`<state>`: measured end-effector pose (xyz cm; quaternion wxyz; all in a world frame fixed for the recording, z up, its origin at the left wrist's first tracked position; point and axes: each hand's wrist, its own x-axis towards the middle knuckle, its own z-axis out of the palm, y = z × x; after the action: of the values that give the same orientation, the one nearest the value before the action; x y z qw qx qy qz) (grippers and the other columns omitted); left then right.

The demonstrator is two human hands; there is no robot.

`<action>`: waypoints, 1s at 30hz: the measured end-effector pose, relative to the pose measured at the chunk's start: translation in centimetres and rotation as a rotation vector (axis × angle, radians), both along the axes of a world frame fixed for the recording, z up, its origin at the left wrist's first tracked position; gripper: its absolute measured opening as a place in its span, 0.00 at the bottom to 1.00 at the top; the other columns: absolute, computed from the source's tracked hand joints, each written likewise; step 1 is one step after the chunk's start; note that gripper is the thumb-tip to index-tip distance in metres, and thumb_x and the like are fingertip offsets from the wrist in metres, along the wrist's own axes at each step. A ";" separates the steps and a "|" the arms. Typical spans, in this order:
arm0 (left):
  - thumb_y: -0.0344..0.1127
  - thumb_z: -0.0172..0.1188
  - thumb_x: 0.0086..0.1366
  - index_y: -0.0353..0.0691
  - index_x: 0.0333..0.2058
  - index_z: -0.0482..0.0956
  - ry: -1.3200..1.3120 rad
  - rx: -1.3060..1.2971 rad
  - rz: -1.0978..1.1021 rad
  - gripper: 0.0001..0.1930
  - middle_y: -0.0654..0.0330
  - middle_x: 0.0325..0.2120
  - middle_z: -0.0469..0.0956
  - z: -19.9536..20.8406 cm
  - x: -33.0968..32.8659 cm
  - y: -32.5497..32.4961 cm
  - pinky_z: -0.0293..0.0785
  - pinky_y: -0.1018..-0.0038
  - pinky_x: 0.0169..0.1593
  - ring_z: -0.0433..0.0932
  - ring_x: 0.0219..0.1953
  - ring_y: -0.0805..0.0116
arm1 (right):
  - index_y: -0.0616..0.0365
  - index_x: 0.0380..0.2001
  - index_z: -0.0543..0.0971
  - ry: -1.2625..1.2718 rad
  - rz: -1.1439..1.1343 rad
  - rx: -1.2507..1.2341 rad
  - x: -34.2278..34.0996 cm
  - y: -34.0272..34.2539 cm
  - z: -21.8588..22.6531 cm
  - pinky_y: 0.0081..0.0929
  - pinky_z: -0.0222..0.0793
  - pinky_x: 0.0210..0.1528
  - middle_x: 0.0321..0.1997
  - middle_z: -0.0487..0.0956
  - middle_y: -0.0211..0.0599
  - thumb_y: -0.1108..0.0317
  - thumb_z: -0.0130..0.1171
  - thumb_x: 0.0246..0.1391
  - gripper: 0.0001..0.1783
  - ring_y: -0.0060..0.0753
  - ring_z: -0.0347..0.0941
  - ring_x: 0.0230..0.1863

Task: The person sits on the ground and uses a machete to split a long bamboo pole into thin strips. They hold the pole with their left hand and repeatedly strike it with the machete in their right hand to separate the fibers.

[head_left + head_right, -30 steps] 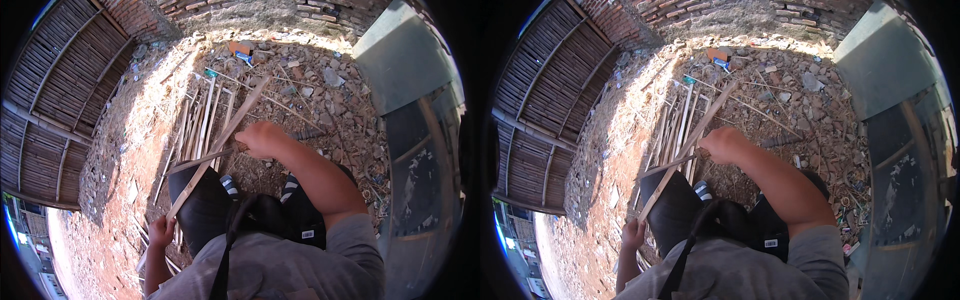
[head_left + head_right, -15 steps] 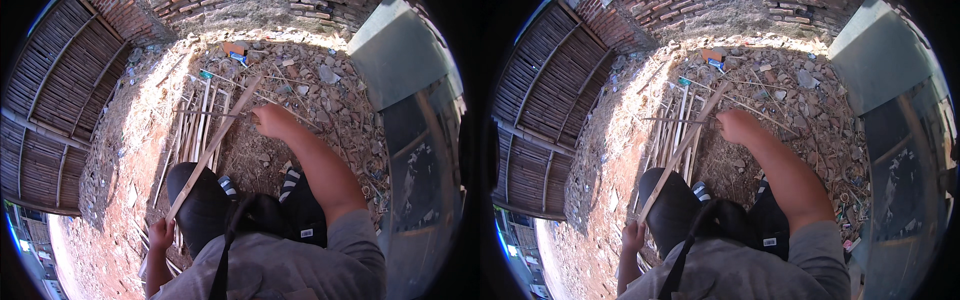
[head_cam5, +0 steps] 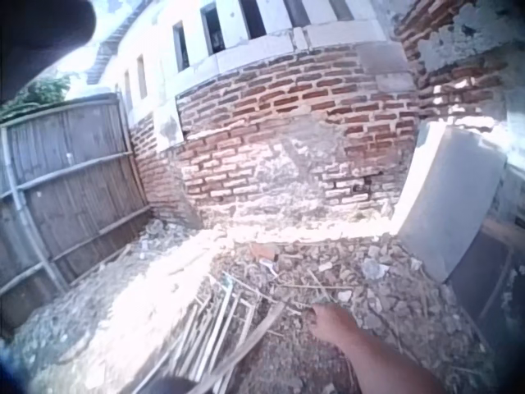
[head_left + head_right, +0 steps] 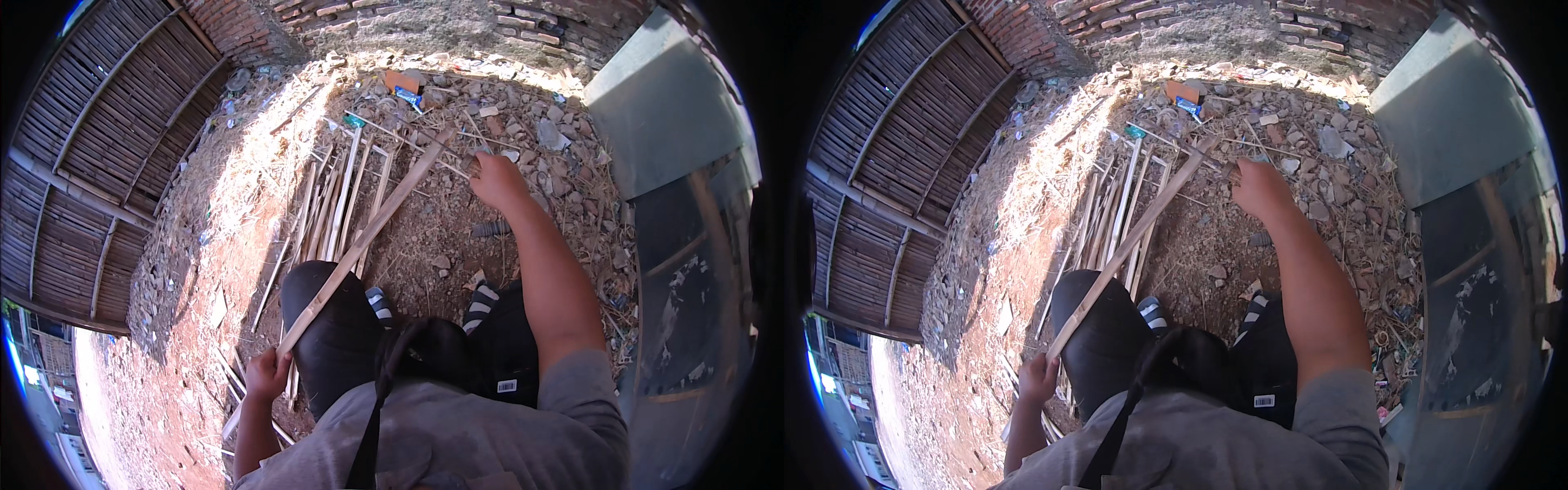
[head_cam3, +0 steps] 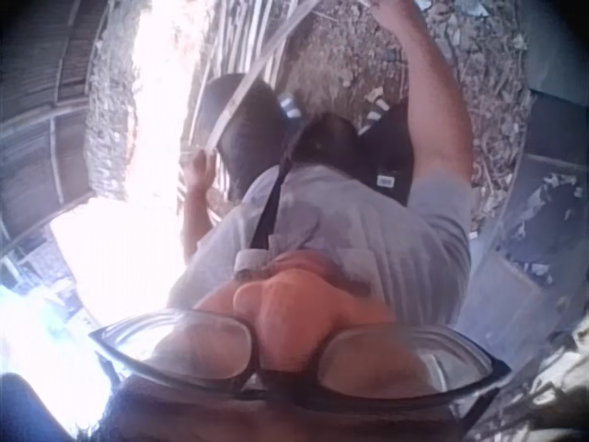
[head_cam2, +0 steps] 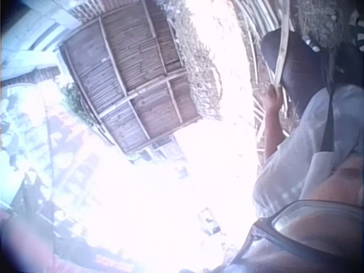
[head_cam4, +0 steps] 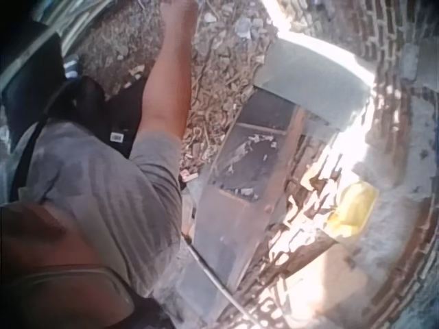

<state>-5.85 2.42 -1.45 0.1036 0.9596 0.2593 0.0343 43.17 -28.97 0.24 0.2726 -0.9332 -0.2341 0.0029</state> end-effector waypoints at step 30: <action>0.51 0.61 0.66 0.37 0.20 0.69 0.016 -0.022 0.062 0.24 0.45 0.14 0.72 0.4 0.1 -0.3 0.68 0.51 0.26 0.75 0.20 0.39 | 0.51 0.35 0.79 -0.118 0.699 -0.241 -8.2 5.4 1.8 0.49 0.76 0.41 0.32 0.81 0.43 0.66 0.64 0.44 0.12 0.53 0.80 0.38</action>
<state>-5.78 2.15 -1.01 0.1111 0.9501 0.2901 0.0268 34.97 -23.59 2.09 0.1293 -0.8208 -0.5520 0.0696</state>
